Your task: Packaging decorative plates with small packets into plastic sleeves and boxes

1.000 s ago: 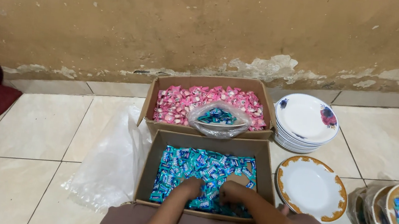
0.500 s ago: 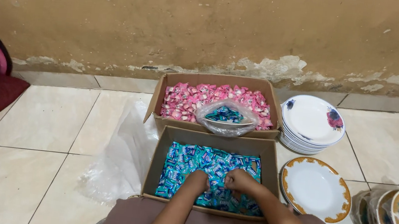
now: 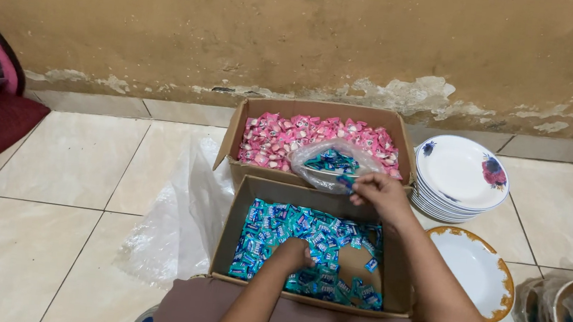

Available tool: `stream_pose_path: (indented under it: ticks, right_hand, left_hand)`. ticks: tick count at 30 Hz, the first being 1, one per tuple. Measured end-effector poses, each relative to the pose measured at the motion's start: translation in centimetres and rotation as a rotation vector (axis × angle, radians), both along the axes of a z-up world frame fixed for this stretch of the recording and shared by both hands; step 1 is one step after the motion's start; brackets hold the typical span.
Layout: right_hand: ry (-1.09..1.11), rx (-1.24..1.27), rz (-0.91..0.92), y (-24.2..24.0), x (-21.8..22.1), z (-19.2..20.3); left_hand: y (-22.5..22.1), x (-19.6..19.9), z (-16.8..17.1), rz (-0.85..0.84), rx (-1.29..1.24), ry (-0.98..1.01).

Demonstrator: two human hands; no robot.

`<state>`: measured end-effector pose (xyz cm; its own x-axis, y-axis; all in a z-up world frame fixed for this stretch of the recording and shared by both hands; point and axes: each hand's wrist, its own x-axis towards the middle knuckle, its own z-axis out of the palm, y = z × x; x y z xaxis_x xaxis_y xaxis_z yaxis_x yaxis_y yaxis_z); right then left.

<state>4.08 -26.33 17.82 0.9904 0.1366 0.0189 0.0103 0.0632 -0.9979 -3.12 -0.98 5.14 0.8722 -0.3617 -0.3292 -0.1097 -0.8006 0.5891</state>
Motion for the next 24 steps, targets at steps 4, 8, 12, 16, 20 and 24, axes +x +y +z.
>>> stream_pose_path:
  ticks: [4, 8, 12, 16, 20, 24]
  right_hand:
    - [-0.071, -0.005, -0.070, 0.9, 3.9, 1.6]
    - [-0.207, -0.330, -0.191, 1.2, 4.5, 1.9]
    - [-0.518, -0.637, -0.333, 1.1, 0.7, 2.3]
    - [-0.471, -0.620, -0.429, -0.3, -3.2, -3.7]
    - [-0.007, -1.099, 0.131, -2.1, -5.2, -10.7]
    - [0.085, -1.560, 0.943, 5.4, -11.0, 2.3]
  left_hand:
    - [-0.2, -0.8, 1.1, 0.027, -0.052, -0.092]
    - [0.1, 1.5, -4.6, 0.061, -0.061, -0.181]
    - [0.1, 1.7, -5.7, 0.083, -0.106, -0.202]
    - [0.3, 0.8, -2.6, 0.122, -0.117, -0.226]
    - [0.4, -0.1, -0.3, 0.184, -0.110, -0.276]
    - [0.6, -0.1, 0.5, 0.275, -0.083, -0.206]
